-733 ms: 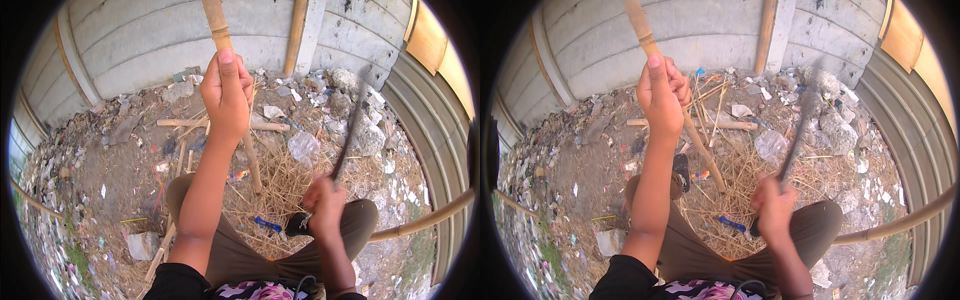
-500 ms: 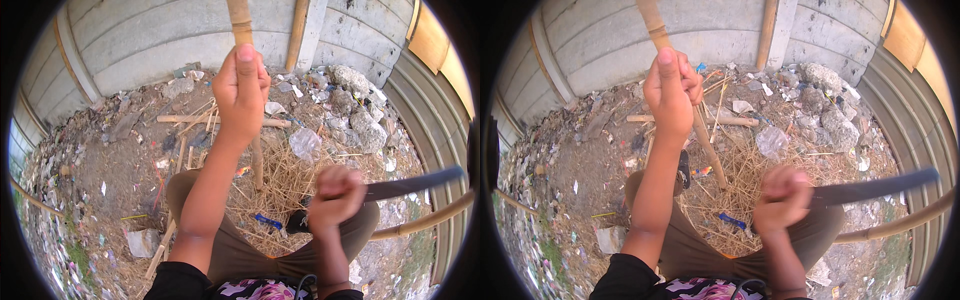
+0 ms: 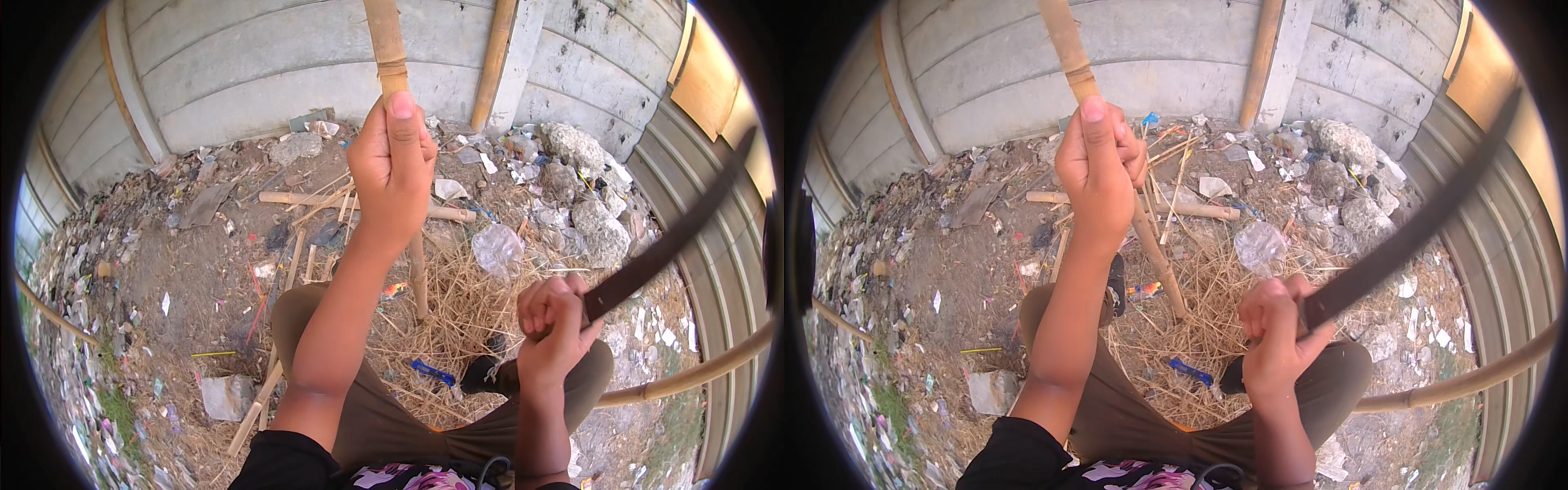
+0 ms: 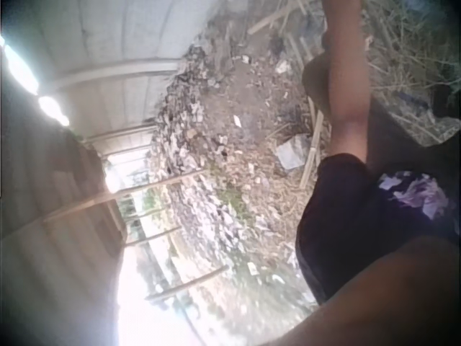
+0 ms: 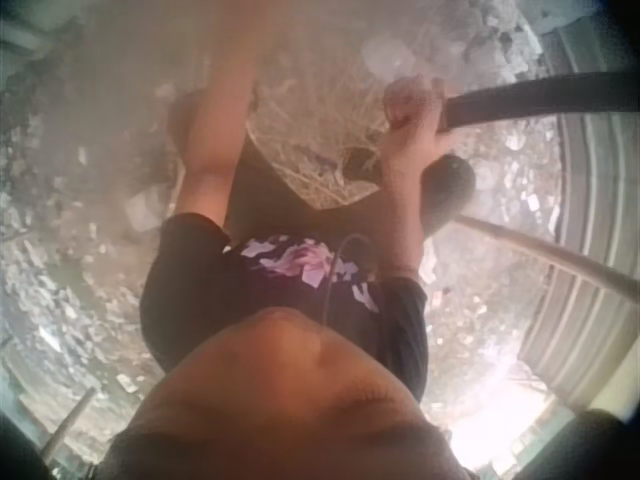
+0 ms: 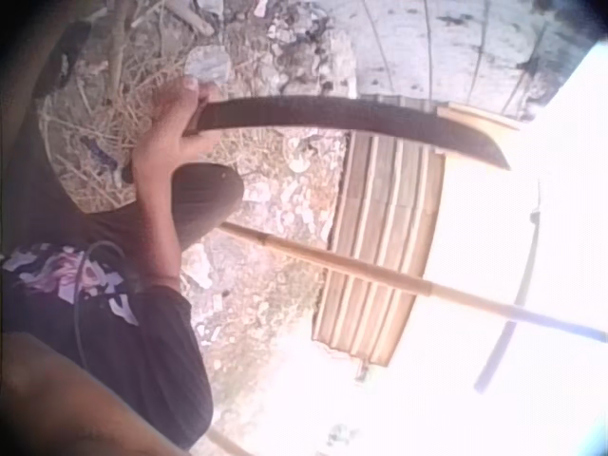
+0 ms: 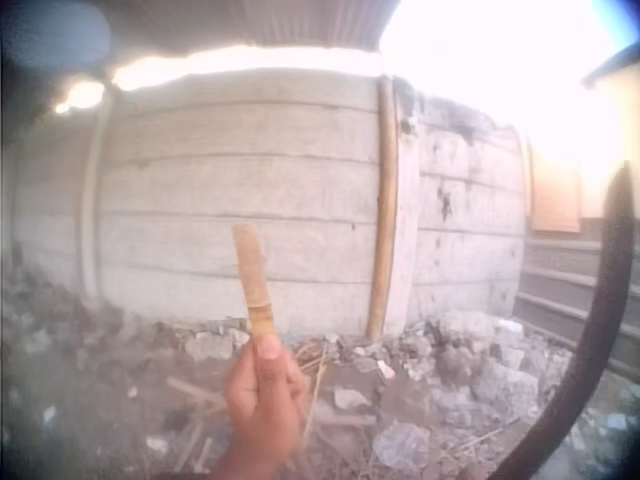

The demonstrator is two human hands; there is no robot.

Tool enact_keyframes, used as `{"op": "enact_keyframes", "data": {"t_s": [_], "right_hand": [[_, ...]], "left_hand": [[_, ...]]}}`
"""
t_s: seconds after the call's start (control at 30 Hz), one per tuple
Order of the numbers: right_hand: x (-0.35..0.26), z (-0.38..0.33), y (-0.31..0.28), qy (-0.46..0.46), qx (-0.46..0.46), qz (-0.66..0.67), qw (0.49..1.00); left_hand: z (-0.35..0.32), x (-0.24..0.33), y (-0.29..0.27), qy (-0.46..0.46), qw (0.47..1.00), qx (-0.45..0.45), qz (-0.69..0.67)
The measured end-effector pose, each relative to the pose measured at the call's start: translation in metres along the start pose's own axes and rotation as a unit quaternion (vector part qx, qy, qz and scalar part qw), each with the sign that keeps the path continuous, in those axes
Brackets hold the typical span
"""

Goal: The person sits cross-legged on the ground and uses a blue utility knife to shave and sharpen a thin wooden stick. They rotate the stick to smooth its surface and then switch to a larger curved blade to further refine the stick's shape.

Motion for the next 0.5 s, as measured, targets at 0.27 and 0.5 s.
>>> {"op": "enact_keyframes", "data": {"t_s": [0.27, 0.5], "right_hand": [[0.184, -0.117, -0.031, 0.491, -0.143, -0.168, 0.843], [0.036, -0.022, -0.012, 0.242, -0.025, -0.184, 0.952]], "left_hand": [[-0.013, -0.009, 0.012, 0.077, 0.994, -0.025, 0.069], [0.004, -0.008, -0.009, 0.01, 1.0, 0.02, 0.015]]}}
Point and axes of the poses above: each hand's wrist, its own z-axis towards the middle knuckle, its own y-axis out of the palm, x = y × z, the point moved 4 cm from there along z, towards the middle knuckle, and after that the axes turned 10 degrees about -z, right-handed, at the moved point
